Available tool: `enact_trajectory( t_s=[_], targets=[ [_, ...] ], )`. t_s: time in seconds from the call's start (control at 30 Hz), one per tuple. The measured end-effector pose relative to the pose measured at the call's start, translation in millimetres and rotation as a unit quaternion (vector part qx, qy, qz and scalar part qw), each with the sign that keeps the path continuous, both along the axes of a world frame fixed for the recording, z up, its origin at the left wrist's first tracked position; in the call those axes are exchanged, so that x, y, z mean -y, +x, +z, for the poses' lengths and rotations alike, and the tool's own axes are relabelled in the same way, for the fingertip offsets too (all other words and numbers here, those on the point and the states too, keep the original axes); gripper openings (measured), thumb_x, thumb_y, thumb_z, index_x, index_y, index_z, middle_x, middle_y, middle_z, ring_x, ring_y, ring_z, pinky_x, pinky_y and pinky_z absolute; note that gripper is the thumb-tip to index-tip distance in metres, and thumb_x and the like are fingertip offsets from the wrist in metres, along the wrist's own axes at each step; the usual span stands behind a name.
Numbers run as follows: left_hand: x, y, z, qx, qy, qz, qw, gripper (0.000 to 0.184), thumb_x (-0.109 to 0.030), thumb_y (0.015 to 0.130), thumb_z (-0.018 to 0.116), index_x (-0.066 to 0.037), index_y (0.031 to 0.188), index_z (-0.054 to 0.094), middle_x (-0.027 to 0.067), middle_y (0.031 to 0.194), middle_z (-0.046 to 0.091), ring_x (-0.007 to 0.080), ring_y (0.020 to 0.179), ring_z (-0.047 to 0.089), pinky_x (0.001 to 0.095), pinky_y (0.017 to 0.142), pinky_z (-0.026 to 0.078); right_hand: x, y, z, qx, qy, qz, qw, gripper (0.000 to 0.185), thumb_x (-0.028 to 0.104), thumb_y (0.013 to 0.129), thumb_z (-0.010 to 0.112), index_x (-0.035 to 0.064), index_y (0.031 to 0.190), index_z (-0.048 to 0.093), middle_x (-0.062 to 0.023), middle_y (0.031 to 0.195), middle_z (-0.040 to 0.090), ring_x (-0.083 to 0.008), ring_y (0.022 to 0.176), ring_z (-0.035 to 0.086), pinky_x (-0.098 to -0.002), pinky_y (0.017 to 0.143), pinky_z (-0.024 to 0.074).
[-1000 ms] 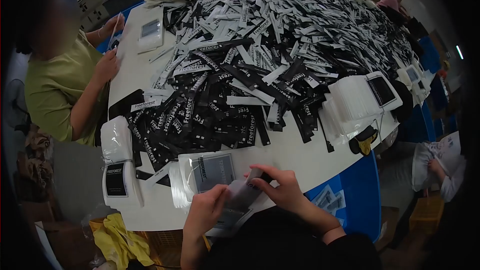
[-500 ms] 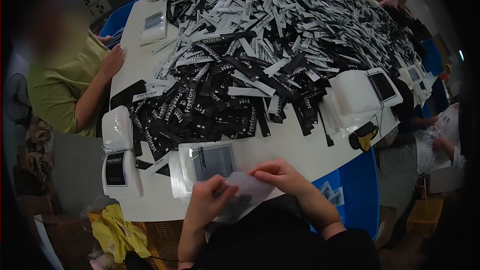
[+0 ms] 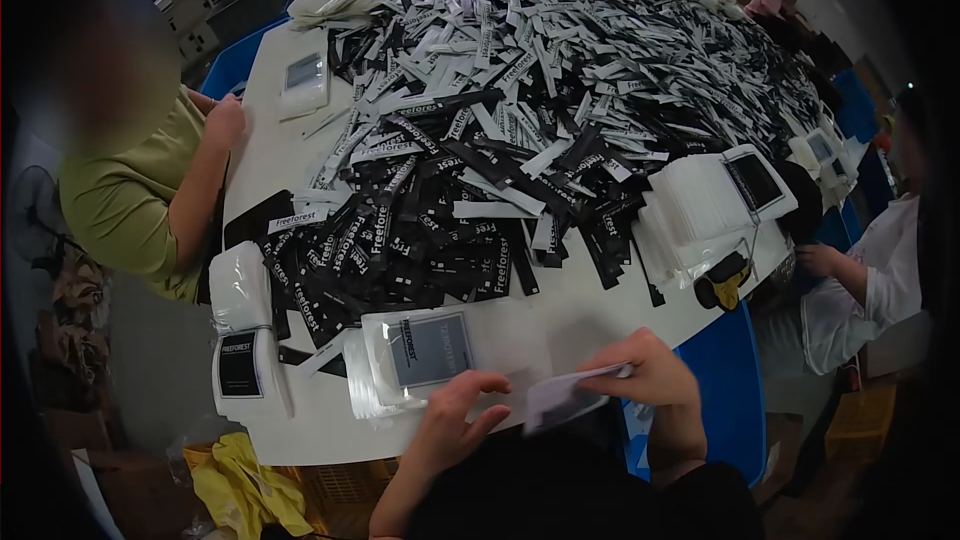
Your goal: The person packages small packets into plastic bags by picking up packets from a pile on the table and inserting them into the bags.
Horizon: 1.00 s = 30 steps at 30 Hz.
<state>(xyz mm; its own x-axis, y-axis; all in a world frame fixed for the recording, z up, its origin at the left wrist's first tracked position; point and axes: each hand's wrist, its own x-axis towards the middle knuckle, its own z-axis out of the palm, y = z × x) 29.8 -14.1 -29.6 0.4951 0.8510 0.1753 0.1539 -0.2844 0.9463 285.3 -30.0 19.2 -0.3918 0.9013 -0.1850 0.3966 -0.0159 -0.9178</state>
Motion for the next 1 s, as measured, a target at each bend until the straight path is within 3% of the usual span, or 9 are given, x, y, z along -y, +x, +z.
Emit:
enact_trajectory(
  t_s=[0.03,0.1,0.13,0.33,0.4,0.5,0.67,0.8,1.0],
  targets=[
    [0,-1,-4,0.004,0.001,-0.001,1.000,0.021,-0.012,0.075,0.069,-0.002,0.090,0.059,0.0119,0.084,0.061,0.0280,0.076,0.061,0.0330,0.066,0.049,2,5,13,0.004,0.001,-0.001,1.000,0.021,0.016,0.074,0.072,0.0022,0.089,0.067,-0.0092,0.078,0.067,-0.0186,0.073,0.065,-0.0267,0.068,0.0502],
    [1,-3,-19,-0.100,-0.007,0.069,0.993,0.028,-0.014,0.075,0.069,-0.003,0.097,0.057,0.0139,0.097,0.059,0.0299,0.095,0.058,0.0362,0.080,0.047,5,10,32,0.366,0.147,0.074,0.916,0.039,0.028,0.071,0.074,0.0042,0.100,0.064,-0.0119,0.095,0.065,-0.0258,0.093,0.061,-0.0321,0.083,0.0471],
    [0,1,-24,-0.099,-0.007,0.066,0.993,0.028,-0.014,0.075,0.069,-0.003,0.097,0.057,0.0139,0.097,0.059,0.0299,0.095,0.058,0.0362,0.080,0.047,-3,1,27,0.343,0.168,0.074,0.921,0.050,0.036,0.068,0.074,0.0053,0.106,0.061,-0.0130,0.108,0.060,-0.0297,0.104,0.055,-0.0351,0.092,0.0415],
    [-2,26,-43,-0.198,0.171,0.098,0.960,0.046,-0.022,0.072,0.071,-0.003,0.112,0.055,0.0151,0.122,0.050,0.0322,0.116,0.047,0.0416,0.096,0.039,-139,-44,-10,0.110,0.206,-0.069,0.970,0.037,0.021,0.073,0.070,0.0012,0.102,0.059,-0.0150,0.106,0.060,-0.0314,0.097,0.057,-0.0357,0.083,0.0456],
    [1,22,-59,-0.218,0.194,0.124,0.949,0.053,-0.024,0.071,0.072,-0.002,0.115,0.054,0.0146,0.123,0.051,0.0303,0.115,0.048,0.0414,0.096,0.039,-190,-58,-37,0.151,0.345,-0.159,0.913,0.034,0.020,0.074,0.069,0.0003,0.100,0.059,-0.0163,0.101,0.061,-0.0320,0.093,0.058,-0.0378,0.081,0.0457],
    [2,20,-66,-0.207,0.207,0.127,0.948,0.052,-0.026,0.069,0.073,-0.002,0.112,0.057,0.0138,0.119,0.054,0.0284,0.113,0.050,0.0409,0.095,0.040,-240,-67,-64,0.344,0.314,-0.154,0.871,0.027,0.011,0.074,0.061,-0.0003,0.099,0.057,-0.0180,0.089,0.061,-0.0336,0.087,0.058,-0.0411,0.078,0.0455],
    [2,17,-68,-0.194,0.191,0.140,0.952,0.050,-0.025,0.068,0.074,-0.002,0.110,0.058,0.0127,0.117,0.056,0.0276,0.113,0.051,0.0405,0.095,0.040,-235,-54,-51,0.226,0.395,-0.192,0.869,0.020,0.003,0.071,0.052,-0.0020,0.090,0.053,-0.0184,0.084,0.058,-0.0351,0.083,0.058,-0.0421,0.072,0.0475],
    [1,17,-65,-0.190,0.180,0.136,0.955,0.052,-0.024,0.067,0.075,-0.003,0.111,0.059,0.0123,0.119,0.056,0.0281,0.114,0.050,0.0406,0.095,0.040,-200,-54,-49,0.380,0.241,-0.147,0.881,0.033,0.023,0.074,0.064,0.0053,0.100,0.055,-0.0127,0.089,0.059,-0.0297,0.087,0.058,-0.0384,0.074,0.0467],
    [-2,11,-60,-0.166,0.137,0.103,0.971,0.052,-0.020,0.068,0.074,-0.002,0.113,0.057,0.0132,0.121,0.054,0.0299,0.116,0.048,0.0397,0.097,0.038,-189,-45,-59,0.294,0.318,-0.159,0.887,0.021,0.020,0.070,0.065,0.0052,0.083,0.058,-0.0108,0.077,0.060,-0.0313,0.077,0.058,-0.0380,0.067,0.0465]
  ],
)
